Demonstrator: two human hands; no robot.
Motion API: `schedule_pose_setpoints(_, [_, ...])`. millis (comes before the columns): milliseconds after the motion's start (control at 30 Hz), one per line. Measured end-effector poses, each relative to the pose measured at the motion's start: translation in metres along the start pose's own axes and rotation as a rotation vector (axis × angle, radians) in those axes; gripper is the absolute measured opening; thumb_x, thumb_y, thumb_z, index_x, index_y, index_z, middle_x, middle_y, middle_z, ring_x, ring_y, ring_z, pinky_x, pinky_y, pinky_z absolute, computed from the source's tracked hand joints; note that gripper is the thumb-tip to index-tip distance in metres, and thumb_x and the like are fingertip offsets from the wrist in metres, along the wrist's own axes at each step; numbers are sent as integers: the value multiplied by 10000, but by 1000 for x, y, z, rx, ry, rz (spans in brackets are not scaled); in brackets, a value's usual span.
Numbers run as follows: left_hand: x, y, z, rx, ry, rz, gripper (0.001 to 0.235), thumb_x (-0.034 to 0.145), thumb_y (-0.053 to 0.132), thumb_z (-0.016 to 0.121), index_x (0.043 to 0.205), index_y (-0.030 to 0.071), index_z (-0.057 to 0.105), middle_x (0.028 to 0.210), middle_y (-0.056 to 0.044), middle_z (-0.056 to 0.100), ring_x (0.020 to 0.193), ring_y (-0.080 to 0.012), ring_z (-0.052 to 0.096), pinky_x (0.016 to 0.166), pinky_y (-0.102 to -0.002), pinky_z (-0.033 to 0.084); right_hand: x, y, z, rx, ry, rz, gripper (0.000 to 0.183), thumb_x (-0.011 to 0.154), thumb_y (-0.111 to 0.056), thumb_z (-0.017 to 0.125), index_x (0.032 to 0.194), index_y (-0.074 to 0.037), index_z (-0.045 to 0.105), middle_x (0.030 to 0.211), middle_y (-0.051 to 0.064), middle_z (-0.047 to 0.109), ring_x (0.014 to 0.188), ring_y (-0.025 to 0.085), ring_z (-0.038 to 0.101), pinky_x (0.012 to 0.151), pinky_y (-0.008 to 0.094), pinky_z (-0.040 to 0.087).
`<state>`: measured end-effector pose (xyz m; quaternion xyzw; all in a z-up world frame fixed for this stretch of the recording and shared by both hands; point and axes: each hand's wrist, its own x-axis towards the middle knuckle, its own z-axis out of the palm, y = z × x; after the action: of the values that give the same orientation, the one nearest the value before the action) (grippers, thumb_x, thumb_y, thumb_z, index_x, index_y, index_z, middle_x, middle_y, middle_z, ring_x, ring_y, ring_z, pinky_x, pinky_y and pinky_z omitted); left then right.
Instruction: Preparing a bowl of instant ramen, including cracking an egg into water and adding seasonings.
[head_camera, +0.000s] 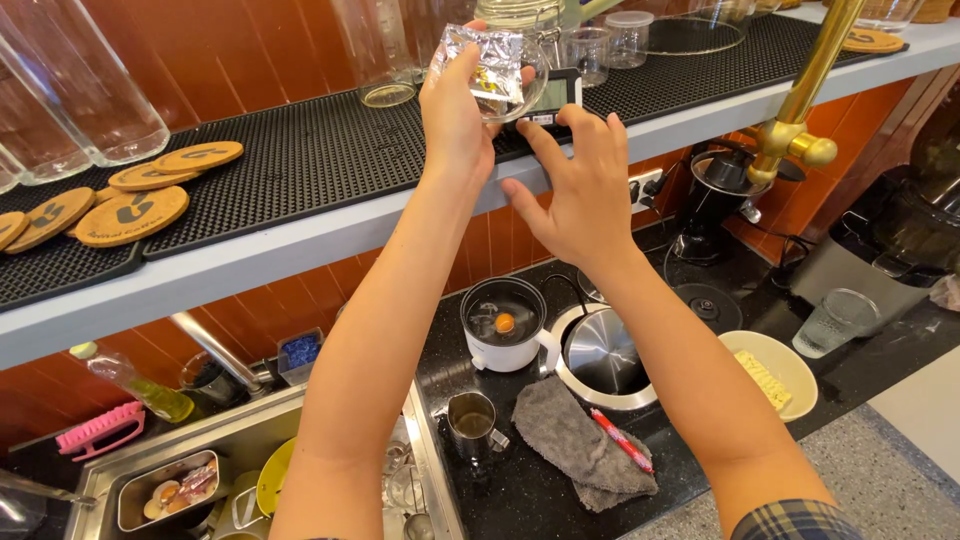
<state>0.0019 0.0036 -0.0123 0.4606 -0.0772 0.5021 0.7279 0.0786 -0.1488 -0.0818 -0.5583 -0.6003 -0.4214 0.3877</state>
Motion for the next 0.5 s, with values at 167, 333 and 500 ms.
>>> schedule_pose_setpoints(167, [-2,4,4,-17,3,-3,301,1033,134,455,1301,45,556,1103,-178,700,866,-304,763,698,-417,641,0,0,0,32,-6,5,635,980,-520,725,1441,-98,610,1363,170,448,1303,376,452,1190,637,262])
schedule_pose_setpoints(333, [2,0,0,-16,-13,10,291,1048,141,456,1301,38,556,1123,-178,702,863,-305,758,706,-407,634,-2,-1,2,19,28,10,653,961,-528,747,1443,-109,612,1430,209,399,1304,428,405,1155,591,299])
schedule_pose_setpoints(500, [1,0,-1,-10,-6,7,288,1044,135,459,1297,36,556,1119,-189,700,857,-310,762,695,-412,641,-2,-2,2,58,-1,70,604,964,-518,760,1419,-145,624,1503,193,394,1322,421,410,1147,538,344])
